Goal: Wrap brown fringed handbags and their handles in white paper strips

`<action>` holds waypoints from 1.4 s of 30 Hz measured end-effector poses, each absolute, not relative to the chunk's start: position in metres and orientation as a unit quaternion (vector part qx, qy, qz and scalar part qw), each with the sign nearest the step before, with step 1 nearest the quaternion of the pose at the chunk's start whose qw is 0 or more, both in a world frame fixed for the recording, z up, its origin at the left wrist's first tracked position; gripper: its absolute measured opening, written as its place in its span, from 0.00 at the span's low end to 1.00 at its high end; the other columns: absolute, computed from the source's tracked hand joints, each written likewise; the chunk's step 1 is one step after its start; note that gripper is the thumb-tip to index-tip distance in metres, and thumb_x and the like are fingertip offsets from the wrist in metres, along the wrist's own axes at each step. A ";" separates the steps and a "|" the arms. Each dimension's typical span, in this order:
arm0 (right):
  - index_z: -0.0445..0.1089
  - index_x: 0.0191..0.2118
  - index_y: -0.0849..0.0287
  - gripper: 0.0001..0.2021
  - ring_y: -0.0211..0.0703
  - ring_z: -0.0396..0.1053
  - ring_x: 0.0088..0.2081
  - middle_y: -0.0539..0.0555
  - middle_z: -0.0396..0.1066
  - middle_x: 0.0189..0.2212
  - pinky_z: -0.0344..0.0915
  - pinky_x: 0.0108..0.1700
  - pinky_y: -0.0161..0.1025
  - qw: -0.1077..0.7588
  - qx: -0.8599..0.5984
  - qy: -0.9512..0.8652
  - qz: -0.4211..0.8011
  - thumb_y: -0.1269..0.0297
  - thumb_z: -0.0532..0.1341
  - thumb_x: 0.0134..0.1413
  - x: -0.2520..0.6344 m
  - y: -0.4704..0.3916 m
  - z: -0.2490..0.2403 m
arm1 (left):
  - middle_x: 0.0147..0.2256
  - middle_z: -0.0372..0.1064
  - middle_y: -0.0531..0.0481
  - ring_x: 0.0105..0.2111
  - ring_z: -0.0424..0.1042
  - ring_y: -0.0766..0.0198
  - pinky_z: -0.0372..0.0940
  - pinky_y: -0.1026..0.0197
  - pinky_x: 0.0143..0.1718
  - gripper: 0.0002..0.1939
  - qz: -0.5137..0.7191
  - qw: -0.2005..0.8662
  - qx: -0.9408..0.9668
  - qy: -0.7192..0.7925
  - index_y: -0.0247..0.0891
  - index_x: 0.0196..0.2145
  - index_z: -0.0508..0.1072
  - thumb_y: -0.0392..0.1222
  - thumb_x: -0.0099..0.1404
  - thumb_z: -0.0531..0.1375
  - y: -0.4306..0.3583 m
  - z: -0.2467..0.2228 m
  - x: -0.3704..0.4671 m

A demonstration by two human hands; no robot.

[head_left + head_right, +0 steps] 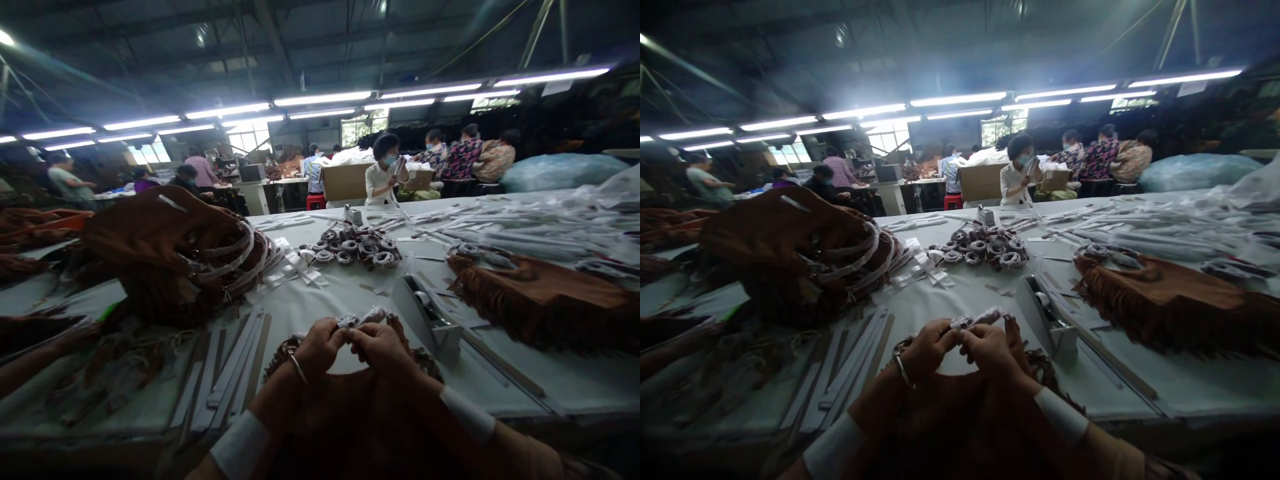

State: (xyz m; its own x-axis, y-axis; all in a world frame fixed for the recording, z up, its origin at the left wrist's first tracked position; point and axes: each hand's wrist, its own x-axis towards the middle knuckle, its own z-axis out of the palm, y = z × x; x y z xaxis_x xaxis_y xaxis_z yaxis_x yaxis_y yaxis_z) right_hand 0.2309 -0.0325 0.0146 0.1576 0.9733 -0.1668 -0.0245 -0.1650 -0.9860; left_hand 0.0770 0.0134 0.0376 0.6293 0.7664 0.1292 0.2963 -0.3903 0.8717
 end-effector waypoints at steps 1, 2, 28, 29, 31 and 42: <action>0.70 0.23 0.61 0.20 0.33 0.61 0.18 0.51 0.69 0.18 0.55 0.20 0.31 0.497 -0.581 -0.413 0.495 0.47 0.69 0.40 0.230 -0.032 0.014 | 0.27 0.64 0.51 0.29 0.61 0.65 0.56 0.64 0.32 0.16 0.271 0.442 0.790 0.327 0.35 0.27 0.70 0.47 0.67 0.53 0.013 0.038 0.077; 0.70 0.22 0.61 0.20 0.33 0.61 0.18 0.51 0.69 0.18 0.55 0.20 0.31 0.496 -0.586 -0.414 0.489 0.47 0.69 0.41 0.230 -0.033 0.014 | 0.26 0.64 0.51 0.28 0.61 0.65 0.56 0.64 0.32 0.15 0.273 0.445 0.791 0.320 0.35 0.27 0.69 0.46 0.68 0.53 0.013 0.038 0.077; 0.65 0.26 0.61 0.21 0.30 0.57 0.14 0.47 0.64 0.15 0.48 0.15 0.28 0.475 -0.576 -0.273 0.607 0.48 0.71 0.47 0.237 -0.028 -0.004 | 0.33 0.70 0.43 0.41 0.68 0.54 0.63 0.52 0.49 0.09 0.296 0.218 0.841 0.397 0.38 0.27 0.68 0.35 0.65 0.54 0.009 0.006 0.088; 0.66 0.26 0.61 0.21 0.30 0.57 0.14 0.48 0.65 0.16 0.48 0.15 0.28 0.473 -0.573 -0.278 0.609 0.49 0.71 0.46 0.238 -0.029 -0.004 | 0.33 0.71 0.42 0.41 0.68 0.53 0.63 0.52 0.49 0.08 0.297 0.221 0.838 0.400 0.38 0.27 0.68 0.34 0.64 0.54 0.009 0.007 0.088; 0.67 0.27 0.62 0.20 0.30 0.57 0.15 0.49 0.67 0.18 0.48 0.16 0.28 0.471 -0.569 -0.289 0.609 0.51 0.73 0.44 0.241 -0.031 -0.004 | 0.35 0.71 0.42 0.43 0.69 0.53 0.64 0.52 0.50 0.07 0.297 0.230 0.831 0.410 0.37 0.27 0.69 0.33 0.63 0.55 0.009 0.009 0.088; 0.71 0.30 0.63 0.26 0.27 0.54 0.17 0.48 0.67 0.22 0.48 0.18 0.30 0.559 -0.487 -0.281 0.609 0.47 0.77 0.31 0.233 -0.033 0.000 | 0.22 0.59 0.55 0.24 0.57 0.67 0.52 0.64 0.25 0.14 0.270 0.416 0.766 0.409 0.36 0.27 0.69 0.46 0.65 0.54 0.016 0.037 0.082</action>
State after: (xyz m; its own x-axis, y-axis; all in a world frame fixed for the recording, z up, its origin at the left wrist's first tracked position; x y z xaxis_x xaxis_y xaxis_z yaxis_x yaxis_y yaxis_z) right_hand 0.2332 -0.0331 0.0001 0.0996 0.9553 -0.2785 -0.4077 -0.2161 -0.8872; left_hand 0.0821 0.0158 0.0366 0.5190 0.8516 0.0733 0.4014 -0.3185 0.8588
